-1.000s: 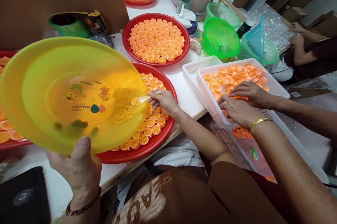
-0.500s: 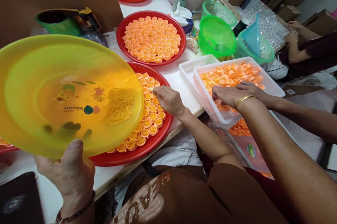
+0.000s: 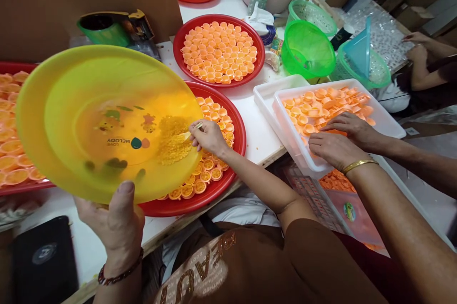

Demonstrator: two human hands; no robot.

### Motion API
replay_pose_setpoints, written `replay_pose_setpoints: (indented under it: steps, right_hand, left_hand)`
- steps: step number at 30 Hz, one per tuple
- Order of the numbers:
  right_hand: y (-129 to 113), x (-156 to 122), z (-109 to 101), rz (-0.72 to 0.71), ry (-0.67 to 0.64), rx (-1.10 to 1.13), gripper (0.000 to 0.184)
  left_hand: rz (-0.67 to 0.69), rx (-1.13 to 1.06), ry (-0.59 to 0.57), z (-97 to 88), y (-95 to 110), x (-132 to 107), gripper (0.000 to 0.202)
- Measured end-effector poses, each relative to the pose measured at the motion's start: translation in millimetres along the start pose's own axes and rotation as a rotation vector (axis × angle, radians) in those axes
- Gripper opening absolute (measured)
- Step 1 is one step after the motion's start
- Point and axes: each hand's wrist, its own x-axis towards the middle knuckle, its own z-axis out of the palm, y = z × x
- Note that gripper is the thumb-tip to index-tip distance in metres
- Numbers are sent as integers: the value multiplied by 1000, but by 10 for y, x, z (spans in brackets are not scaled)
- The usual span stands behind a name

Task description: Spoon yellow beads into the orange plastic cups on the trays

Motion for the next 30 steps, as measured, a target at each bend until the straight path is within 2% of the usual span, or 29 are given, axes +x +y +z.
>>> replay_pose_setpoints:
  steps: [5,10,13,18,25,30]
  right_hand:
    - [-83,-42,-357,37,78,249,32]
    - [-126,-124,-860,-50,302,133,21]
    - [-82,-159,-1053,-100,368,36,13]
    - [47,-158,-1137,-153,393,-141,7]
    - [103,-82,-1197,-190,387,-172,11]
    - [113,-112,-1301,-221,448,-254,18]
  left_hand:
    - [7,-47,19,2,-14,41,82]
    - [42,-58,15,37,11,87,79]
    - [53,-37,18,44,12,103,79]
    - [60,-36,33,42,-29,121,79]
    - [42,-49,33,61,7,128,76]
    - [52,-78,32,76,30,140,77]
